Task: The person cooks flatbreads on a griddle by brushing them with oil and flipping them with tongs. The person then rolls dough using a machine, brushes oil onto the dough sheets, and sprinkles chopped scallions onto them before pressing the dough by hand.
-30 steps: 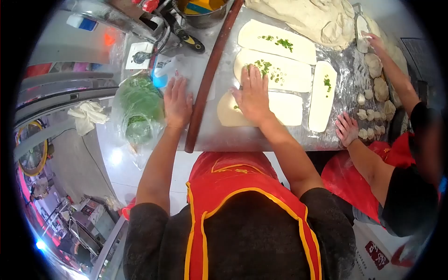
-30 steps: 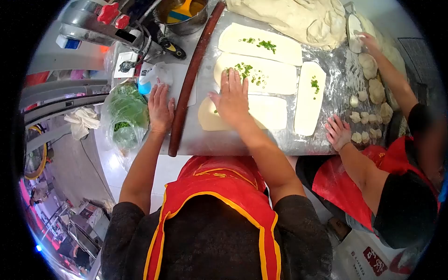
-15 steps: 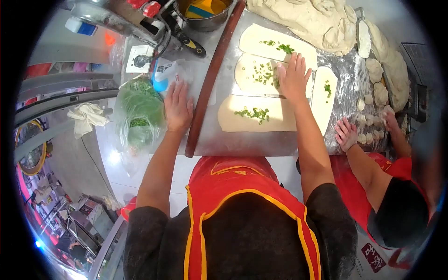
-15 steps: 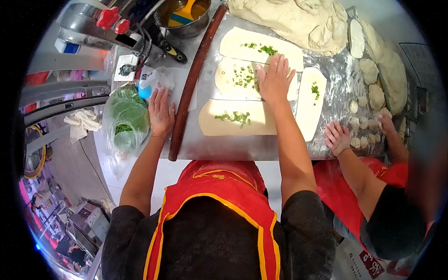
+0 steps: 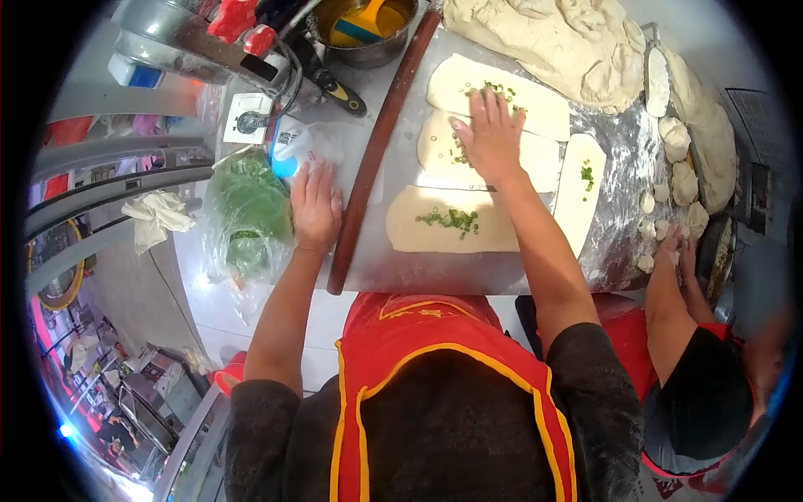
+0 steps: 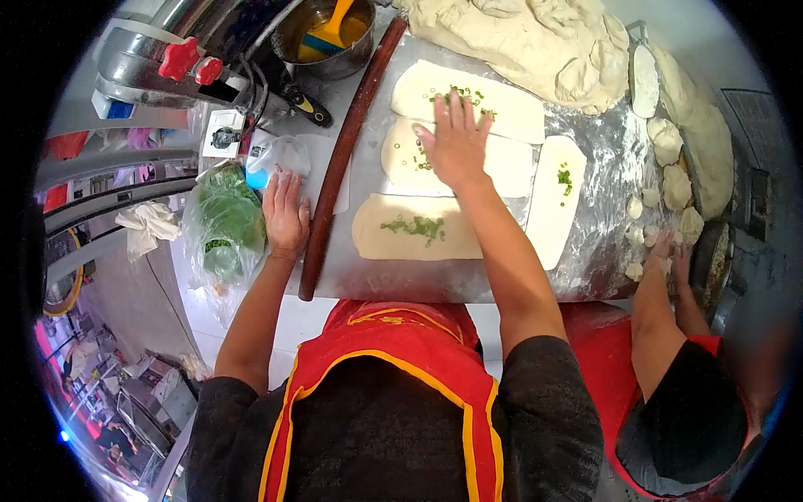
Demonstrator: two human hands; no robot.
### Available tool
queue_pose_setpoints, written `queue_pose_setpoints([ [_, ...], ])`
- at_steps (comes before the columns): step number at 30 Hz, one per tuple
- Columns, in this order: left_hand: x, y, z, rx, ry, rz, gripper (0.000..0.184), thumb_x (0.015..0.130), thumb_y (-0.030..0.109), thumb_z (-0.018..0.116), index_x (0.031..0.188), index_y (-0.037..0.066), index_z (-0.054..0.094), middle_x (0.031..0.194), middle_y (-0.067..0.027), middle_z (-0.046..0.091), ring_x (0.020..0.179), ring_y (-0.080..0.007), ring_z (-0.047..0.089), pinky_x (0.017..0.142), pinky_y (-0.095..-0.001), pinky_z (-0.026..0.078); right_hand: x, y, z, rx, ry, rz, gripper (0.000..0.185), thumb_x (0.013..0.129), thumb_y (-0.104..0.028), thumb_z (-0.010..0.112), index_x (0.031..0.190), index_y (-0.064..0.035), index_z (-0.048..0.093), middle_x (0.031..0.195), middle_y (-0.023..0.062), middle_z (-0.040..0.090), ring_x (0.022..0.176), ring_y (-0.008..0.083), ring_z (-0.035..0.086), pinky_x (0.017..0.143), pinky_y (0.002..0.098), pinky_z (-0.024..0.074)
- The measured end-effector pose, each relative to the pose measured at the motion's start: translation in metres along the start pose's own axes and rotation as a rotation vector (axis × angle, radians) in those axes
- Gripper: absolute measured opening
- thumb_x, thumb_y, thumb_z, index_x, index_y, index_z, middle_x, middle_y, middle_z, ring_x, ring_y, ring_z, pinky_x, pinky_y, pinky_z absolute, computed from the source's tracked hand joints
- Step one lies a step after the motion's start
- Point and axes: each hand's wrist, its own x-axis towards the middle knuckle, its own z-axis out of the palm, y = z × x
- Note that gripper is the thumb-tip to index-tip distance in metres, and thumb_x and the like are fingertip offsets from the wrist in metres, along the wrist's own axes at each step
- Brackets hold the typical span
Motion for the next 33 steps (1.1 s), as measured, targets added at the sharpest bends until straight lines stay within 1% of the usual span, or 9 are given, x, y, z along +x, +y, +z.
queue_pose_setpoints([
  [3, 0.000, 0.001, -0.001, 0.002, -0.008, -0.008, 0.043, 0.078, 0.011, 0.058, 0.120, 0.005, 0.051, 0.128, -0.0118, 0.047, 0.123, -0.0355, 0.035, 0.103, -0.0442, 0.028, -0.011, 0.027, 0.001, -0.046, 0.002, 0.097, 0.064, 0.093, -0.051, 0.029, 0.141, -0.0091, 0.025, 0.147, 0.0136, 0.020, 0.137, 0.0306, 0.015, 0.108, 0.0559, 0.0039],
  [8, 0.000, 0.001, -0.001, -0.012, -0.007, -0.003, 0.044, 0.078, 0.011, 0.058, 0.121, 0.005, 0.051, 0.129, -0.0118, 0.046, 0.124, -0.0353, 0.035, 0.103, -0.0438, 0.028, -0.008, 0.051, 0.003, 0.018, 0.003, 0.201, 0.066, 0.093, -0.052, 0.029, 0.140, -0.0050, 0.026, 0.145, 0.0210, 0.020, 0.135, 0.0349, 0.016, 0.105, 0.0591, 0.0081],
  [11, 0.000, 0.002, -0.002, -0.010, -0.014, -0.001, 0.044, 0.079, 0.011, 0.057, 0.121, 0.005, 0.050, 0.129, -0.0117, 0.045, 0.124, -0.0352, 0.034, 0.104, -0.0436, 0.027, 0.009, 0.029, 0.005, 0.028, 0.003, 0.173, 0.067, 0.092, -0.052, 0.028, 0.140, -0.0047, 0.026, 0.145, 0.0210, 0.020, 0.135, 0.0347, 0.016, 0.105, 0.0592, 0.0079],
  [15, -0.001, 0.000, -0.001, -0.009, -0.029, -0.012, 0.044, 0.079, 0.011, 0.057, 0.122, 0.005, 0.050, 0.130, -0.0118, 0.045, 0.125, -0.0353, 0.034, 0.104, -0.0434, 0.026, 0.022, -0.011, -0.003, 0.031, 0.002, 0.067, 0.064, 0.093, -0.051, 0.026, 0.141, -0.0080, 0.025, 0.147, 0.0166, 0.020, 0.136, 0.0330, 0.014, 0.107, 0.0564, 0.0058],
  [19, -0.002, 0.000, -0.002, -0.052, -0.007, -0.002, 0.044, 0.079, 0.011, 0.057, 0.122, 0.006, 0.050, 0.130, -0.0119, 0.045, 0.124, -0.0353, 0.034, 0.104, -0.0438, 0.027, 0.014, -0.020, -0.009, 0.038, 0.006, 0.018, 0.062, 0.093, -0.047, 0.032, 0.140, -0.0080, 0.026, 0.146, 0.0142, 0.022, 0.136, 0.0316, 0.016, 0.108, 0.0566, 0.0035],
  [22, 0.000, 0.002, -0.005, -0.071, -0.016, -0.023, 0.045, 0.078, 0.010, 0.059, 0.122, 0.006, 0.050, 0.129, -0.0118, 0.046, 0.123, -0.0354, 0.036, 0.102, -0.0445, 0.029, -0.013, -0.007, -0.020, 0.141, 0.019, 0.102, 0.061, 0.093, -0.044, 0.035, 0.140, -0.0063, 0.026, 0.146, 0.0145, 0.023, 0.136, 0.0304, 0.018, 0.107, 0.0563, 0.0046],
  [28, -0.004, -0.003, 0.000, -0.069, 0.052, 0.034, 0.046, 0.078, 0.010, 0.059, 0.123, 0.006, 0.050, 0.129, -0.0109, 0.046, 0.122, -0.0357, 0.037, 0.101, -0.0450, 0.030, -0.127, -0.002, -0.023, 0.239, 0.050, -0.014, 0.057, 0.089, -0.031, 0.047, 0.133, 0.0030, 0.033, 0.140, 0.0229, 0.029, 0.133, 0.0345, 0.022, 0.106, 0.0574, 0.0111],
  [31, -0.005, -0.003, -0.001, -0.063, 0.046, 0.058, 0.046, 0.081, 0.010, 0.057, 0.126, 0.007, 0.046, 0.132, -0.0106, 0.044, 0.125, -0.0348, 0.035, 0.103, -0.0441, 0.028, -0.171, -0.033, -0.022, 0.257, 0.111, -0.090, 0.059, 0.085, -0.027, 0.055, 0.131, 0.0037, 0.035, 0.138, 0.0253, 0.031, 0.131, 0.0368, 0.026, 0.106, 0.0561, 0.0138],
  [33, -0.006, -0.003, -0.002, -0.055, 0.038, 0.065, 0.047, 0.083, 0.011, 0.056, 0.128, 0.007, 0.045, 0.134, -0.0105, 0.042, 0.126, -0.0344, 0.034, 0.105, -0.0434, 0.027, -0.178, -0.055, -0.027, 0.250, 0.046, -0.060, 0.061, 0.081, -0.026, 0.059, 0.130, 0.0040, 0.036, 0.137, 0.0256, 0.033, 0.130, 0.0367, 0.028, 0.105, 0.0560, 0.0158],
])
